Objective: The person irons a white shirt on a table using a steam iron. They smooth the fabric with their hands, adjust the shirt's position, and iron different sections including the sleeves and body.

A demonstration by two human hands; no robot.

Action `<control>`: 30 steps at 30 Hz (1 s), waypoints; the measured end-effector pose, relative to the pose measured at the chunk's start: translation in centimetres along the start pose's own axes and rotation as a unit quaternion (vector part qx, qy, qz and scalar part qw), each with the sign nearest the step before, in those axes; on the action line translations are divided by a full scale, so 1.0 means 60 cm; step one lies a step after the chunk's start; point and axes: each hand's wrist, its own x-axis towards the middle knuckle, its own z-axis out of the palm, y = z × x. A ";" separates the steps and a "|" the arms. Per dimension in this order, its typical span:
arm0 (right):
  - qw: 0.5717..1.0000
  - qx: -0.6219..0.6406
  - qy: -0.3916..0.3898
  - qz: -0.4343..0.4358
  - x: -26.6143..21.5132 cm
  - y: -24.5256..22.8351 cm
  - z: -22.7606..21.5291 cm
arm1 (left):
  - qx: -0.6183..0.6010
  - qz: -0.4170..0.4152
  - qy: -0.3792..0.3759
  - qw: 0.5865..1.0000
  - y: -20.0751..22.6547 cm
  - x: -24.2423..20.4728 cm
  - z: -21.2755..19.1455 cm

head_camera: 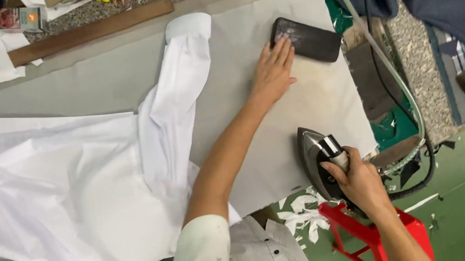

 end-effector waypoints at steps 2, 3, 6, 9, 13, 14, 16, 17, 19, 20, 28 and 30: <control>1.000 -0.001 0.010 -0.020 0.025 0.002 -0.006 | -0.003 -0.027 -0.040 0.999 0.007 0.022 0.019; 0.999 0.008 0.018 -0.033 0.034 -0.001 -0.002 | -0.005 -0.046 -0.086 0.995 0.005 0.026 0.026; 0.999 0.021 0.000 -0.044 0.073 -0.004 -0.010 | 0.016 -0.060 -0.073 0.995 0.013 -0.013 0.016; 0.998 0.019 0.001 -0.060 0.113 -0.003 -0.019 | 0.014 -0.121 -0.026 0.992 0.037 -0.142 -0.009; 0.994 -0.007 0.011 -0.107 0.197 -0.023 -0.036 | 0.073 -0.172 0.208 0.960 0.067 -0.247 -0.006; 0.993 -0.014 0.028 -0.116 0.217 -0.033 -0.037 | 0.055 -0.251 0.196 0.946 0.074 -0.257 -0.033; 0.990 -0.019 0.044 -0.133 0.245 -0.062 -0.042 | 0.043 -0.333 0.188 0.923 0.077 -0.262 -0.039; 0.990 -0.021 0.059 -0.129 0.251 -0.080 -0.046 | 0.066 -0.357 0.143 0.921 0.076 -0.261 -0.017; 0.988 -0.025 0.070 -0.134 0.271 -0.099 -0.046 | 0.091 -0.389 0.098 0.912 0.089 -0.283 -0.028; 0.982 -0.030 0.085 -0.168 0.286 -0.100 -0.040 | 0.050 -0.349 0.107 0.930 0.105 -0.305 -0.060; 0.973 -0.021 0.085 -0.213 0.285 -0.121 -0.052 | -0.067 -0.416 0.187 0.887 0.183 -0.649 -0.233; 0.978 -0.036 0.083 -0.187 0.277 -0.128 -0.055 | 0.112 -0.486 0.235 0.834 0.169 -0.722 -0.239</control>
